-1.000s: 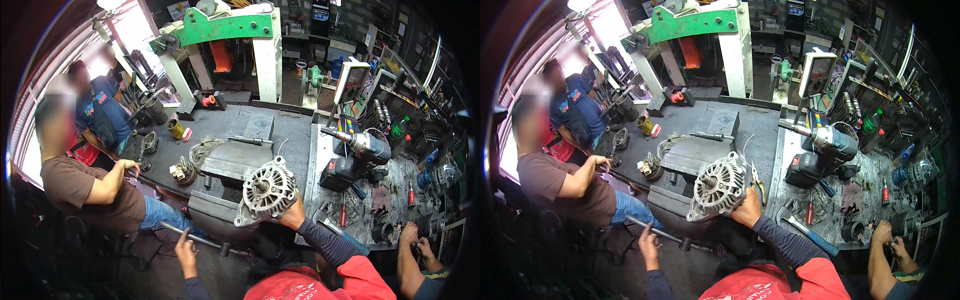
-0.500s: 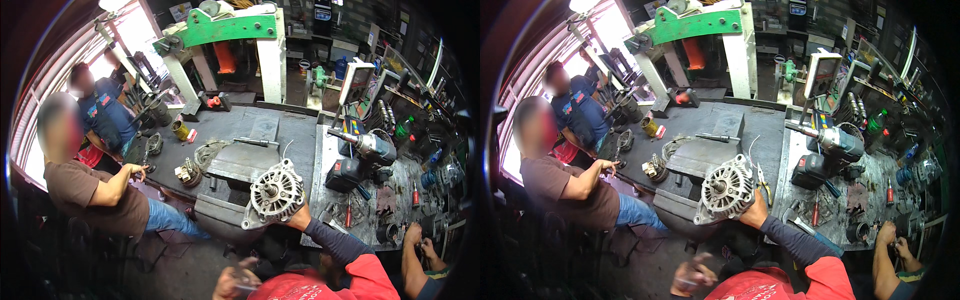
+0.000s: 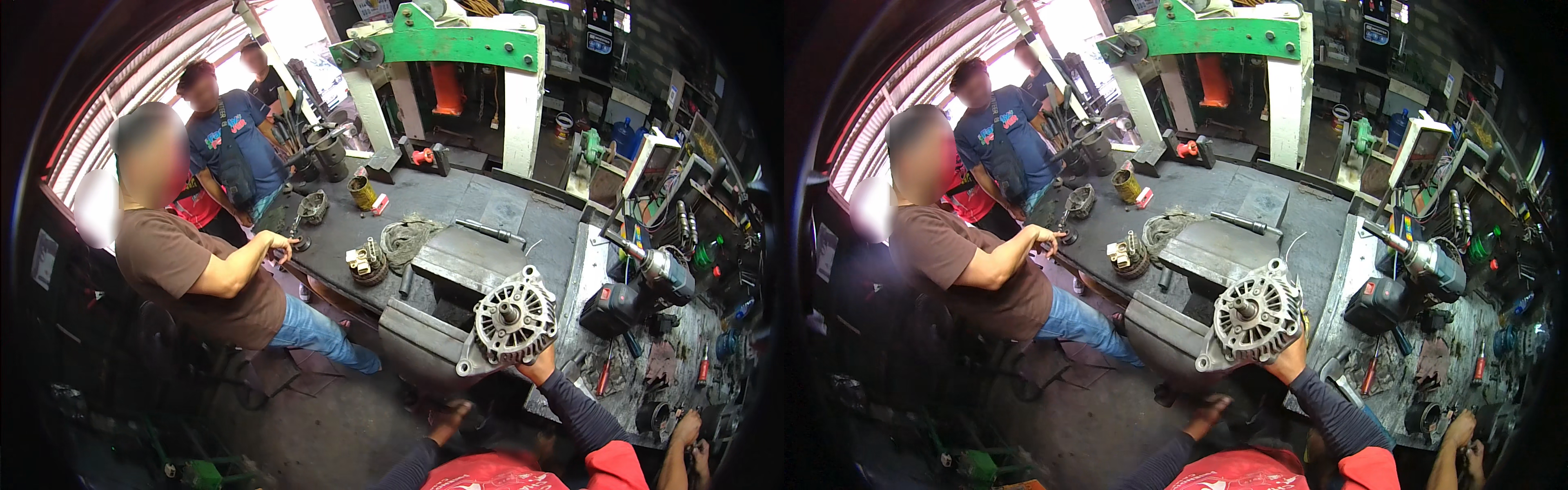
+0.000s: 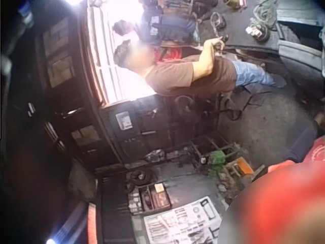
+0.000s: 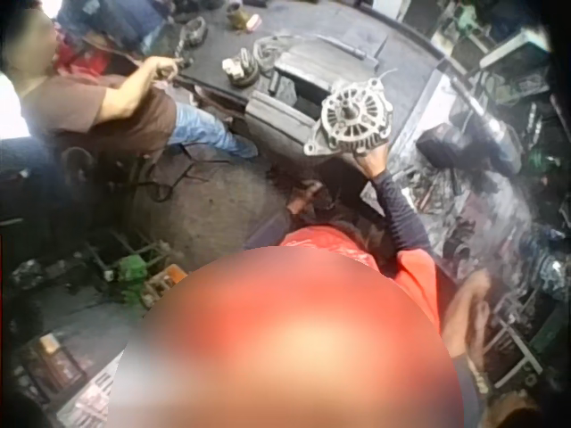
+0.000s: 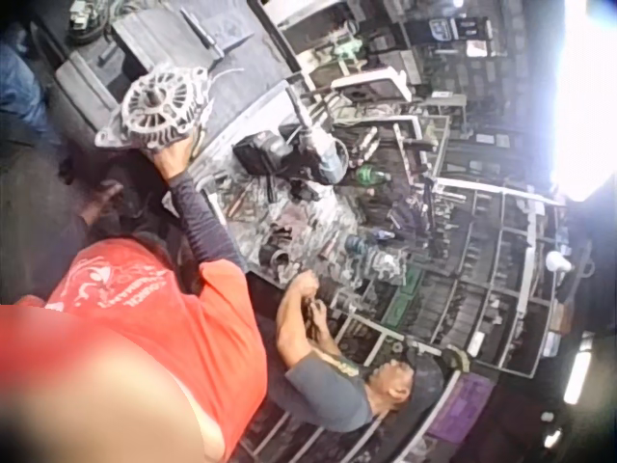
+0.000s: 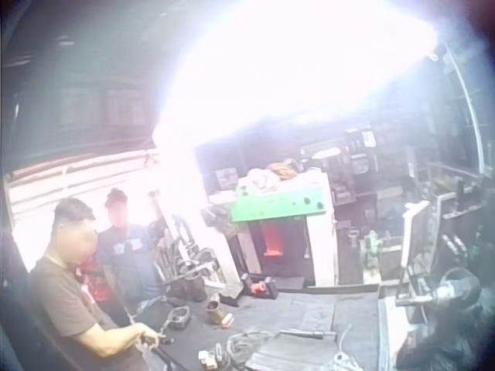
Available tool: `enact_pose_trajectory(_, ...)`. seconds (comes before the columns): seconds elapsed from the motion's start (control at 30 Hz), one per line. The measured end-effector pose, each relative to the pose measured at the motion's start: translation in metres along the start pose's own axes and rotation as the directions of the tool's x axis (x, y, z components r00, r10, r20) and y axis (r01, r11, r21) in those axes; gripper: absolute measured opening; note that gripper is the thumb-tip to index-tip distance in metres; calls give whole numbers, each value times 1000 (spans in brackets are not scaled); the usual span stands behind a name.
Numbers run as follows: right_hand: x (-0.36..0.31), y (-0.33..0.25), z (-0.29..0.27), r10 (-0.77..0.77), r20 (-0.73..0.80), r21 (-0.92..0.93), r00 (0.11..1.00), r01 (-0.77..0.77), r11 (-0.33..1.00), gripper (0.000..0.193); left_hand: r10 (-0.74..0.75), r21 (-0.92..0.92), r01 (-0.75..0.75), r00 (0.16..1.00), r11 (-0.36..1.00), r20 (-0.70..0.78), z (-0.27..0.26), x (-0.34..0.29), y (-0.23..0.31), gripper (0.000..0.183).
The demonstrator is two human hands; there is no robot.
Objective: The person uses a cordless impact wrench to remove the pulley from an alternator. They then separate the housing halves and set the components on the workbench.
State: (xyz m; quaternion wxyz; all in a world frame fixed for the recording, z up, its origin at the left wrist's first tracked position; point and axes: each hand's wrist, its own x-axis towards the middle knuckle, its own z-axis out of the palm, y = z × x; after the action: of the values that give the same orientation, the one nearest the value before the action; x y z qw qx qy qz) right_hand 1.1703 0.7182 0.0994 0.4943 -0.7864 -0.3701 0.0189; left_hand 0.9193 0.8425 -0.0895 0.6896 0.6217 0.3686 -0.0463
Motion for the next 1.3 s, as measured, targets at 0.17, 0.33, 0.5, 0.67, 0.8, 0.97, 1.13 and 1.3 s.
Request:
enact_pose_trajectory(0.17,-10,11,10,87,62,110,994,-94,989,66,-81,-557,221,961,801,265,66,-41,-33,36)
enact_pose_trajectory(0.33,-16,17,17,64,32,78,997,-66,995,61,37,-471,28,991,882,127,66,-96,0,35)
enact_pose_trajectory(0.5,-17,14,9,-12,120,-46,993,18,999,60,80,-660,-48,997,750,18,74,-164,83,44)
enact_pose_trajectory(0.67,-9,-4,10,52,61,139,997,-60,988,54,9,-620,-127,982,774,-190,65,-211,179,43)
enact_pose_trajectory(0.8,0,-19,8,-39,-1,101,999,39,994,46,86,-695,-321,933,644,-350,57,-235,240,50)
enact_pose_trajectory(0.97,11,-33,6,-90,-51,122,995,96,988,42,346,-184,-486,796,854,-498,43,-240,286,39)
enact_pose_trajectory(1.13,19,-46,3,-60,-79,198,995,75,977,36,598,599,-255,638,759,-485,9,-217,297,23)
enact_pose_trajectory(1.3,23,-54,1,-42,-138,283,990,80,956,27,466,482,-157,621,862,-631,-35,-182,271,22)
